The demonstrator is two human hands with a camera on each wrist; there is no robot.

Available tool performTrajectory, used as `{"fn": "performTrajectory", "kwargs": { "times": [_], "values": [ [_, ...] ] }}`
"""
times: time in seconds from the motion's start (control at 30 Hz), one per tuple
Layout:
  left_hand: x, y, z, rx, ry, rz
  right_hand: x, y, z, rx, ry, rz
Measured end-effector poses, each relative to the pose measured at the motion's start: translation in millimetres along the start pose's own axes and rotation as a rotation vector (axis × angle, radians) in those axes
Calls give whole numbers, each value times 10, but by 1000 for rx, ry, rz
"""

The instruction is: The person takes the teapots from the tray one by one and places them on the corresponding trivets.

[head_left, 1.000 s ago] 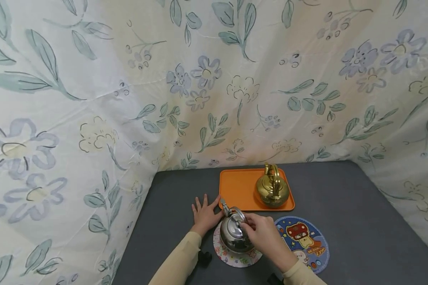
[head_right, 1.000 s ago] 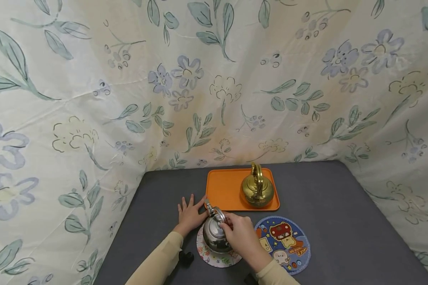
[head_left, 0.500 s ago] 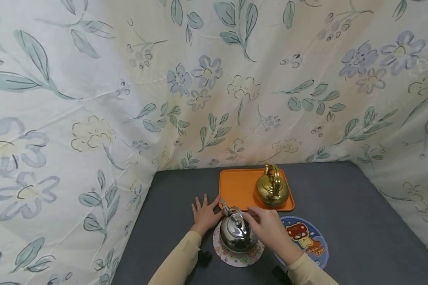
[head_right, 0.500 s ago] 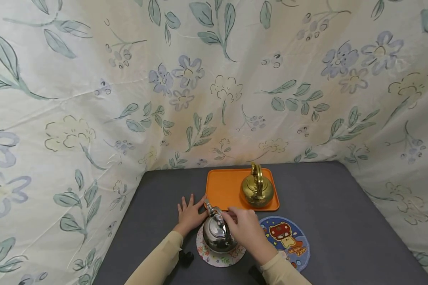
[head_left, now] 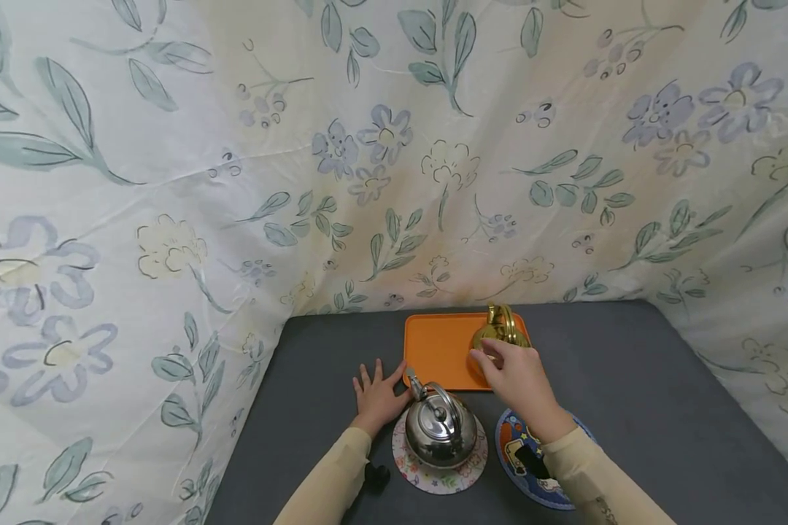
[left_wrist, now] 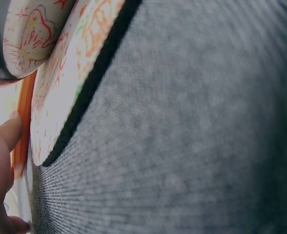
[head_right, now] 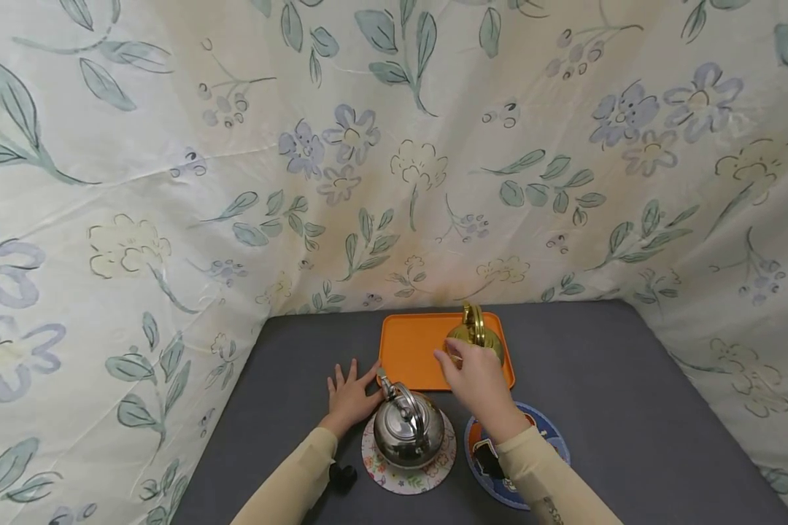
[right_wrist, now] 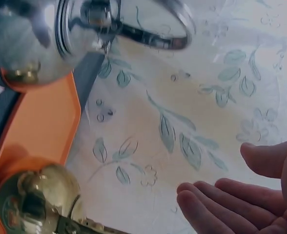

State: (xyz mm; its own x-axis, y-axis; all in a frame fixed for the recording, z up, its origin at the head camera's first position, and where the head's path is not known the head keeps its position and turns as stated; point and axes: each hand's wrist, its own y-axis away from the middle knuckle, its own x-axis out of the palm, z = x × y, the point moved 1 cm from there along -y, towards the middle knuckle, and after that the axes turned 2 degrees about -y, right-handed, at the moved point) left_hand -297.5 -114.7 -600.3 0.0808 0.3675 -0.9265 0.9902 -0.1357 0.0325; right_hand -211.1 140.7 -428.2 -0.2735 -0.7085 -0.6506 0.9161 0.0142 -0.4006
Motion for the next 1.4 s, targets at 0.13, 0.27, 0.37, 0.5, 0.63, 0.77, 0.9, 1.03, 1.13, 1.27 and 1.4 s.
{"fn": "performTrajectory", "kwargs": {
  "times": [0.13, 0.27, 0.37, 0.5, 0.63, 0.77, 0.9, 1.03, 1.13, 1.27, 1.4],
  "values": [
    [13, 5, 0, -2, -10, 2, -41, -96, -79, -34, 22, -88],
    [8, 7, -6, 0, -10, 2, -67, -203, -165, -93, 94, -190],
    [-3, 1, -12, 2, 3, 1, -105, -292, -207, -135, 122, -254],
    [-7, -22, -17, 0, 8, 3, -170, -399, -245, -148, 126, -277],
    [2, -44, -17, 0, -2, 7, -195, -466, -303, -113, 152, -249],
    [9, -56, -23, -1, -5, 9, -177, -497, -354, -63, 162, -215],
    [6, -56, -42, -8, -5, 10, -158, -527, -417, -23, 161, -193],
    [4, -50, -47, -10, 1, 10, -155, -552, -468, 23, 169, -157],
    [11, -52, -43, -9, 0, 6, -151, -578, -508, 69, 183, -124],
    [20, -51, -42, -9, 4, 0, -137, -609, -562, 150, 176, -61],
    [21, -49, -40, -8, 11, -4, -112, -631, -606, 205, 178, -15]
  ]
}}
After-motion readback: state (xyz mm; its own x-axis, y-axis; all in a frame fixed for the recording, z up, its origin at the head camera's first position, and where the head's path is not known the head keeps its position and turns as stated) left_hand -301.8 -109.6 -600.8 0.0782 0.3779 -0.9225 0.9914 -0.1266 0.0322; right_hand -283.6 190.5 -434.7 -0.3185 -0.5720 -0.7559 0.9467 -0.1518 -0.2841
